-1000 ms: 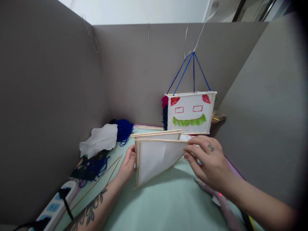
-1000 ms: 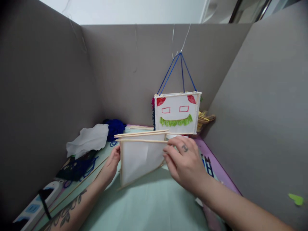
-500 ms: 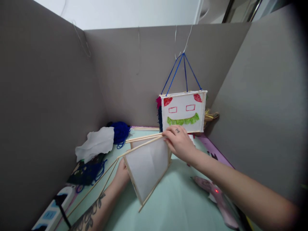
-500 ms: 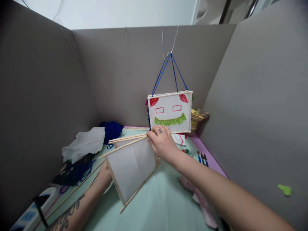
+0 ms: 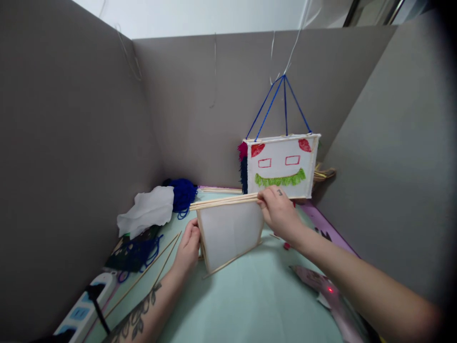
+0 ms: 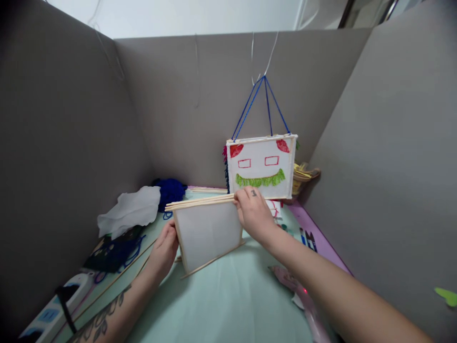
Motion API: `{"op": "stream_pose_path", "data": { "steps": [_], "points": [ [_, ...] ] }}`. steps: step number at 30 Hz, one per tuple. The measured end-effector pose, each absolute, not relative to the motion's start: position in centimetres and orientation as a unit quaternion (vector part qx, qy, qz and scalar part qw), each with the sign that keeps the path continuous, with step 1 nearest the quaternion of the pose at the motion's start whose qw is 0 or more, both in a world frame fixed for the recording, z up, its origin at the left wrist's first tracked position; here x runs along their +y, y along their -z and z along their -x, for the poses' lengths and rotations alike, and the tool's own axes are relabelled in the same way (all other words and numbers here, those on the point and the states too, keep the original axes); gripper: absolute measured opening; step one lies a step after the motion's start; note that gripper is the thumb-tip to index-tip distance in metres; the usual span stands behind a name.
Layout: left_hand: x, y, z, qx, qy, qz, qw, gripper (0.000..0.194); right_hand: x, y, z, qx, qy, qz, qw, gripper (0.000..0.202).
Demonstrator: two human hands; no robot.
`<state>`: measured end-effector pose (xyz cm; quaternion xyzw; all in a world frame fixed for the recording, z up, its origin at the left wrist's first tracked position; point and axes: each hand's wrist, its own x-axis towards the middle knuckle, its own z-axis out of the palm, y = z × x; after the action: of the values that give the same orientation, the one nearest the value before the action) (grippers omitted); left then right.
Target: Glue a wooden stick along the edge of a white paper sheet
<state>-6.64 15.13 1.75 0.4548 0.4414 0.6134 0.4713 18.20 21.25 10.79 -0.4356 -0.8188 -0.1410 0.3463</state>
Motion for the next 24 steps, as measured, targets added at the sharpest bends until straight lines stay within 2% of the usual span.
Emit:
{"op": "stream_pose_path", "data": {
  "steps": [3, 8, 10, 13, 16, 19, 21, 24],
  "points": [
    [14.8, -2.0, 6.1, 0.444, -0.612, -0.496, 0.427, 0.044, 21.3, -10.7, -17.8, -0.805, 0.155, 0.458, 0.345, 0.009],
    [14.8, -2.8, 5.9, 0.473, -0.612, -0.513, 0.372, 0.042, 19.4, -10.2, -18.3, -0.781, 0.168, 0.447, 0.402, 0.009],
    [14.9, -2.8, 6.2, 0.485, -0.611, -0.515, 0.355, 0.041, 18.5, -9.1, -18.8, -0.807, 0.087, 0.47, 0.347, 0.014],
    [15.0, -2.8, 6.6, 0.493, -0.608, -0.521, 0.34, 0.041, 18.3, -6.9, -19.6, -0.773, -0.099, 0.571, 0.259, 0.021],
    [14.9, -2.8, 7.0, 0.494, -0.607, -0.524, 0.336, 0.042, 19.5, -5.3, -19.9, -0.701, -0.254, 0.595, 0.299, 0.043],
    [14.9, -2.7, 7.6, 0.487, -0.601, -0.537, 0.337, 0.041, 20.7, -5.1, -19.6, -0.673, -0.421, 0.472, 0.383, 0.056],
    [14.9, -2.6, 8.1, 0.485, -0.598, -0.547, 0.328, 0.041, 21.2, -5.3, -19.3, -0.656, -0.513, 0.382, 0.401, 0.058],
    [14.6, -2.6, 8.5, 0.502, -0.589, -0.556, 0.303, 0.044, 21.1, -5.4, -19.1, -0.654, -0.552, 0.331, 0.398, 0.053]
  ]
}}
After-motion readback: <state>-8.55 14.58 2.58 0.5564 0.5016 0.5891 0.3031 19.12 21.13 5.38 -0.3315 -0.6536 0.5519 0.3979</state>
